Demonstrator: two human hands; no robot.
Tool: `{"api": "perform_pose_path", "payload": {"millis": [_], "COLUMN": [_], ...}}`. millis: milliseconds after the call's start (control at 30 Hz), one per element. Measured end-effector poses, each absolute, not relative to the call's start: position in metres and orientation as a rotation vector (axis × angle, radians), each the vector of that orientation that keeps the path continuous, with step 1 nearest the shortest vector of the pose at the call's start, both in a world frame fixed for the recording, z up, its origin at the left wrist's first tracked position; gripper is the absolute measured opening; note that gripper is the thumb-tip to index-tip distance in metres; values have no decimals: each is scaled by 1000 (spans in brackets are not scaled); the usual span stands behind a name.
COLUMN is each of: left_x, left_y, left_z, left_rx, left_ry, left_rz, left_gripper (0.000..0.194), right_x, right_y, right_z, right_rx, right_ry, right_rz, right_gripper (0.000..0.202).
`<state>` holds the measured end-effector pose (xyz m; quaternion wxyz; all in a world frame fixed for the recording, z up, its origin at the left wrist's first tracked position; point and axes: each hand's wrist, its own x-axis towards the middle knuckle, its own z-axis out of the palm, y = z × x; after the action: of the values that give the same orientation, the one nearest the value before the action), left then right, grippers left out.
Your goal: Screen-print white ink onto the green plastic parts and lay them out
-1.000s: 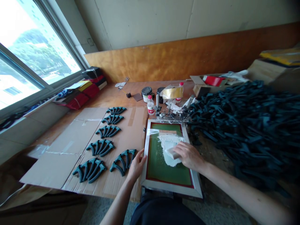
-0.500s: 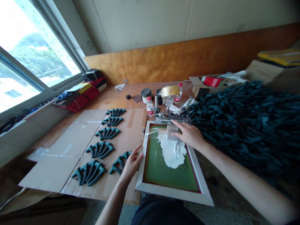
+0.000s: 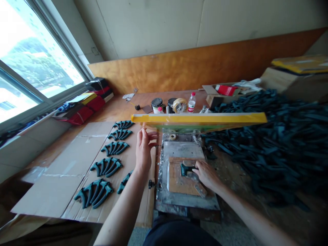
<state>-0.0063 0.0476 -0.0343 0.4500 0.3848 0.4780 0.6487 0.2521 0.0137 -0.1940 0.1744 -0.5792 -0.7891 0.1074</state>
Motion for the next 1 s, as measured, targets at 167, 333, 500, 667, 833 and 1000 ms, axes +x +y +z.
{"api": "perform_pose_path", "payload": {"millis": [167,333,500,667,833,1000], "left_x": [33,52,45,37,22,15], "left_y": [-32,-88,-90,-90,-92,-84], "left_z": [-120,-147,-133,-152,-179,-193], "left_rx": [715,423,504,554,1005,1412], "left_ry": [1260,1196,1251,1375,1807,2027], "left_rz": [833,1010,1031,1021,857,540], "left_gripper": [81,77,77,75,47,37], "right_x": [221,186,178,188,228,322], "right_y": [-9,-43,-45,-34,-8,60], "right_z": [-183,-190,-190,-193,-195,-196], "right_rx": [-1614,-1396,-1364,-1324,-1379,-1755], "right_ry": [-2061,-2199,-2206,-2145,-2119,-2080], "right_rz": [337,165,274,334,269,-63], "right_gripper": [16,19,22,16,16,18]}}
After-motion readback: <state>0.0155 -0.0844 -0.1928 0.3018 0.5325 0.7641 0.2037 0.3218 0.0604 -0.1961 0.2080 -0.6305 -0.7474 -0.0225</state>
